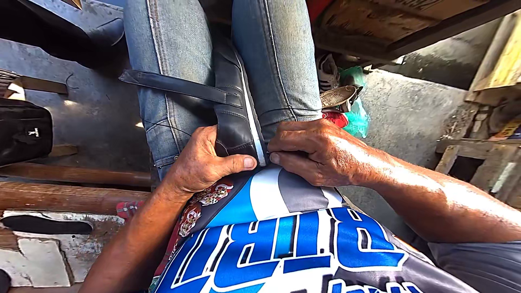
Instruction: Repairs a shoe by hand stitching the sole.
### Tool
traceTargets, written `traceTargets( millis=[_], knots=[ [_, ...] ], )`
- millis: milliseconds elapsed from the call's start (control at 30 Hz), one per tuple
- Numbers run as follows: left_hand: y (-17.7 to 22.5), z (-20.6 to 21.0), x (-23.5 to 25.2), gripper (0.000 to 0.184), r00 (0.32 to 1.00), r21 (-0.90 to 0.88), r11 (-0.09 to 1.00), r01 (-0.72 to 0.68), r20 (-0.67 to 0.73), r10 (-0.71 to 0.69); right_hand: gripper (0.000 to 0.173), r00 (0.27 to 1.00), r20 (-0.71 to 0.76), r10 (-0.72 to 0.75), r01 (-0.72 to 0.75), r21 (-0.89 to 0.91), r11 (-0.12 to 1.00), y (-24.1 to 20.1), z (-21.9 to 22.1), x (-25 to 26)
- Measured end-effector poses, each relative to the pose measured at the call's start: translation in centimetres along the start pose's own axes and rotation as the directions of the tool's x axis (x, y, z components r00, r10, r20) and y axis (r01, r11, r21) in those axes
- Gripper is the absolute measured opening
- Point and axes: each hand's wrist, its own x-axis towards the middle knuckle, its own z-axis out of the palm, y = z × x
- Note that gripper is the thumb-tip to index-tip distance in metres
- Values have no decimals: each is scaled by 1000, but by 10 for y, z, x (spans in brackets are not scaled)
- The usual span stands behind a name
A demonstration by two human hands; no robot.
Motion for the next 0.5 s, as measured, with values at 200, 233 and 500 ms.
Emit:
traceTargets(
  millis=[200,233,500],
  knots=[
    [8,-2,2,32,1000,-72,997,20,9,-19,22,1000,12,17,-17,18,1000,-4,-7,3],
    [11,-3,0,34,999,-60,997,54,0,-54,22,1000,16,24,-25,16,1000,-4,-7,3],
    [24,-86,-59,27,878,397,918,-3,-439,193,20,998,-48,27,-19,167,986,3,-14,3]
  ],
)
